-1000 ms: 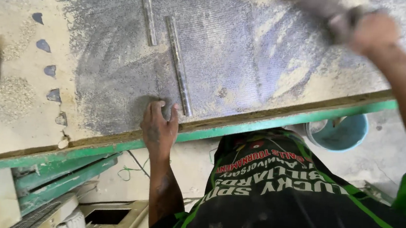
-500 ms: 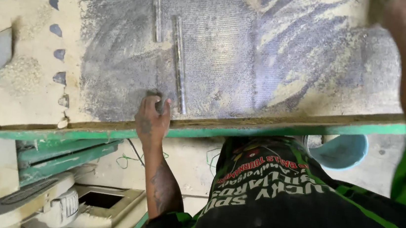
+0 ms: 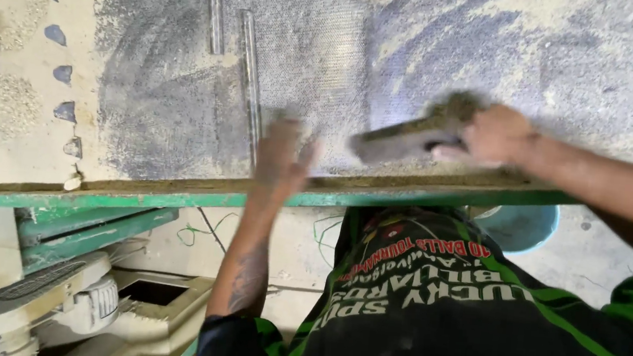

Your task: Manually clearing and sorting fine grain or material on a mesh shaker screen using a handheld scraper.

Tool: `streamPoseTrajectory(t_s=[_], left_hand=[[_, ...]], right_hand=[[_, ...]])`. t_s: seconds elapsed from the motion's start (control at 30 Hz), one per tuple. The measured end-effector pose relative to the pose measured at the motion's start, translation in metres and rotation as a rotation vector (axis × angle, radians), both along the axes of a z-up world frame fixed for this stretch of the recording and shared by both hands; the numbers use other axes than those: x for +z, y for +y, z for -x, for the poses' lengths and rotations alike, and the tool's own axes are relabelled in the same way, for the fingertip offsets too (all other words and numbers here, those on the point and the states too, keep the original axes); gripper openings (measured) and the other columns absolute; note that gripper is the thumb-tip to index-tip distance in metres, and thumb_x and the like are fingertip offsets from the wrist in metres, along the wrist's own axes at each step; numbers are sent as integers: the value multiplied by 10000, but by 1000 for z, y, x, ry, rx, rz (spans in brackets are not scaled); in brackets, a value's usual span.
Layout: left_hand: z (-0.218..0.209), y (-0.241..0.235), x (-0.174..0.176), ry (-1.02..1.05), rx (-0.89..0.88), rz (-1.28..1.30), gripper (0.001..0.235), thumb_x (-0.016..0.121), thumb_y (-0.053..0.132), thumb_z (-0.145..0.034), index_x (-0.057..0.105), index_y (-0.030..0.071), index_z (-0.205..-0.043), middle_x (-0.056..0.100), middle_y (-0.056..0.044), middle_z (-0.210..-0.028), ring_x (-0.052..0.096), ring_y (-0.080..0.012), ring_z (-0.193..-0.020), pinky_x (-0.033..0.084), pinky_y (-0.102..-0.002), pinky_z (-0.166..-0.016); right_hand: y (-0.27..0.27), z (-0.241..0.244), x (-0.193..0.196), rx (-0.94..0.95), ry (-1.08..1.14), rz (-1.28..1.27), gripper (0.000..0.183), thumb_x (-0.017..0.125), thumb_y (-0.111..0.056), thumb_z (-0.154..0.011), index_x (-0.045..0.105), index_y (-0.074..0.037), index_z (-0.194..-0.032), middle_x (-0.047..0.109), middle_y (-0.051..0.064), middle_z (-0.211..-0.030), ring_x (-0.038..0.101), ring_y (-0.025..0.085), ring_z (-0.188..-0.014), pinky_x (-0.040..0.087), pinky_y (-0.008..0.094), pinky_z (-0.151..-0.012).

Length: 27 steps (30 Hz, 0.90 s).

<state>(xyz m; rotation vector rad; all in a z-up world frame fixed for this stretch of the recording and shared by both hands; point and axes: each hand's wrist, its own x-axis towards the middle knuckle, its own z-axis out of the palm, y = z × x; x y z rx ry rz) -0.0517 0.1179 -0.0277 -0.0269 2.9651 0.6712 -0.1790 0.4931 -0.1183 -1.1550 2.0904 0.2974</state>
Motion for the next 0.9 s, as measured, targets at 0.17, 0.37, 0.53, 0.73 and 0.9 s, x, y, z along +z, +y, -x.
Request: streamPoseTrajectory(t_s=[0.17,0.37,0.53,0.73,0.9], left_hand=[[32,127,-12,-268,-547,-12,841,476,665,-955,345,53,-1518,256,-279,-1551,199,-470,-1453,221,-665,-1140],[64,166,-45,-370,-720,220,913,394,705,-981,177,92,-1622,50,-257,-1677,4,-473,-1544,68,-696,-1198],[98,165,-45,-420,-733,271,860,362,674,-1003,180,114,-1630,74,-225,-1669,23,-417,-1543,67,-694,-1214],[86,102,-30,65,-313,-31,615,470,482,-1137,380,68,-1583,289,-226,-1673,258,-421,-1570,242,-619,-1281],[70,90,-56,76,-374,66,732,595,458,-982,429,-42,-1491,304,-355,-1582,247,-502,-1482,281,-626,-1141]], right_hand=[[24,-27,17,-40,-86,198,807,264,-819,-868,608,-289,-1369,488,37,-496,530,193,-445,592,446,-532],[44,-39,24,-275,-165,130,728,318,-756,-934,584,-276,-1411,665,151,-611,672,272,-549,611,461,-610],[69,-30,2,-386,116,937,572,311,-662,-1112,666,-242,-1268,712,173,-1198,679,229,-711,599,437,-592],[26,-24,33,-550,-136,258,662,375,-716,-963,632,-271,-1381,626,101,-644,631,224,-536,620,424,-579],[7,-29,0,-66,74,1191,422,559,-544,-1063,675,-155,-1175,740,139,-1166,680,330,-1149,570,490,-1049]])
